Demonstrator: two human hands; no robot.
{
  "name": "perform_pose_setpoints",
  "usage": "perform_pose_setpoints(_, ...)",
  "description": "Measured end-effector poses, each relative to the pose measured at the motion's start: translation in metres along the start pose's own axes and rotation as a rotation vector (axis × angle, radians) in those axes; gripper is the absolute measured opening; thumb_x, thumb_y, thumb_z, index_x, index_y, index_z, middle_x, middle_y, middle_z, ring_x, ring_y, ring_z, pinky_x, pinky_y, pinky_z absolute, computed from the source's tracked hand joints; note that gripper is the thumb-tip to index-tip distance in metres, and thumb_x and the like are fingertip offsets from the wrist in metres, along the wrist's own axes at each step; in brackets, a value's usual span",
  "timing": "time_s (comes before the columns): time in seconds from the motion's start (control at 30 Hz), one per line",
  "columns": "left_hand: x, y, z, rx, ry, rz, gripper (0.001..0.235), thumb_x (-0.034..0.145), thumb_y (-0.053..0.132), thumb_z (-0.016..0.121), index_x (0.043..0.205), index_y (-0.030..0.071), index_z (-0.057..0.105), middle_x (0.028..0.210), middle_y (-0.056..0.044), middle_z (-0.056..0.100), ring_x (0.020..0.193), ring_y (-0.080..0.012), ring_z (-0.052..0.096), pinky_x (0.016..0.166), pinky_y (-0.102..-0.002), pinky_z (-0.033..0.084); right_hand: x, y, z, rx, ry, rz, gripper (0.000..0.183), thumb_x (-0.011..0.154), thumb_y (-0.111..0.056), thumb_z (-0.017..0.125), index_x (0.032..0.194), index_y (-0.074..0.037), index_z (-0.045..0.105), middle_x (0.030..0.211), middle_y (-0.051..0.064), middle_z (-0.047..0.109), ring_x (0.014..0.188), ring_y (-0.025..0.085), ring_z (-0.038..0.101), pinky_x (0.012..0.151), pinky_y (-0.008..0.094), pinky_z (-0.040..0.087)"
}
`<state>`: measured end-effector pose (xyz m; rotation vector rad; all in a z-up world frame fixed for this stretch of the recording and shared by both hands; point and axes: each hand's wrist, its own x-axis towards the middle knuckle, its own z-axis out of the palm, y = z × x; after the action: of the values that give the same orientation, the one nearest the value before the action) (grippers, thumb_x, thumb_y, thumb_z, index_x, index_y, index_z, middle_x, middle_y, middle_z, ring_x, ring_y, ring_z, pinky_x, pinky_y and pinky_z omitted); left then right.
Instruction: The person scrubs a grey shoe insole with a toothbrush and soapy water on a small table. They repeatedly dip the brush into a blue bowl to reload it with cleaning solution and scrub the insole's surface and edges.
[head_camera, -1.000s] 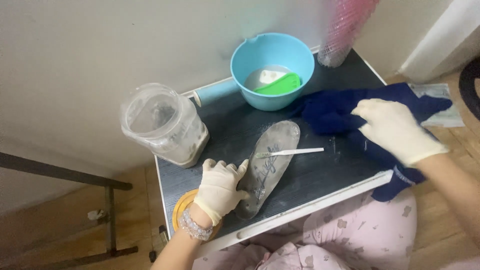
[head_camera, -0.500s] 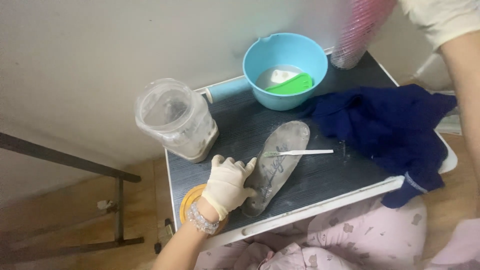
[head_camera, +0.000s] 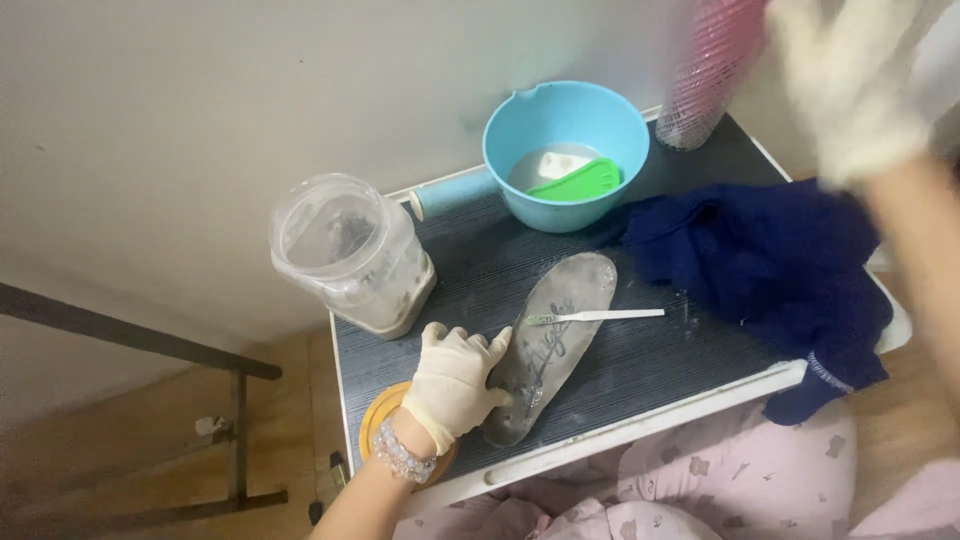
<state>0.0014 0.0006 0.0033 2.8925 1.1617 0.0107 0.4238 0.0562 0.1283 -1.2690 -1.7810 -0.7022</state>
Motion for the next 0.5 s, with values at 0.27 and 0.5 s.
perform_pose_setpoints(0.27, 0.0, 0.001, 0.001, 0.001, 0.005, 0.003, 0.083, 0.068, 0.043, 0.084, 0.14, 0.01, 0.06, 0.094, -0.009, 0.072, 0.085, -0.0319, 0.06, 0.093, -0.052, 0.035, -0.123, -0.075, -0.002, 0.025, -0.57, 0.177, 0.091, 0.064, -0.03, 0.081, 0.144, 0.0, 0.052, 0.155, 0.019, 0.047, 0.148, 0.041, 0.035, 0.12, 0.051, 0.028)
perform_pose_setpoints(0.5, 0.002, 0.002, 0.001, 0.023, -0.057, -0.027, 0.087, 0.068, 0.05, 0.085, 0.143, 0.013, 0.059, 0.098, -0.006, 0.073, 0.087, -0.0297, 0.06, 0.096, -0.053, 0.033, -0.15, -0.067, 0.017, -0.022, -0.339, 0.209, 0.04, 0.067, 0.002, 0.062, 0.103, -0.011, 0.071, 0.111, 0.002, 0.069, 0.114, 0.025, 0.061, 0.107, 0.038, 0.041)
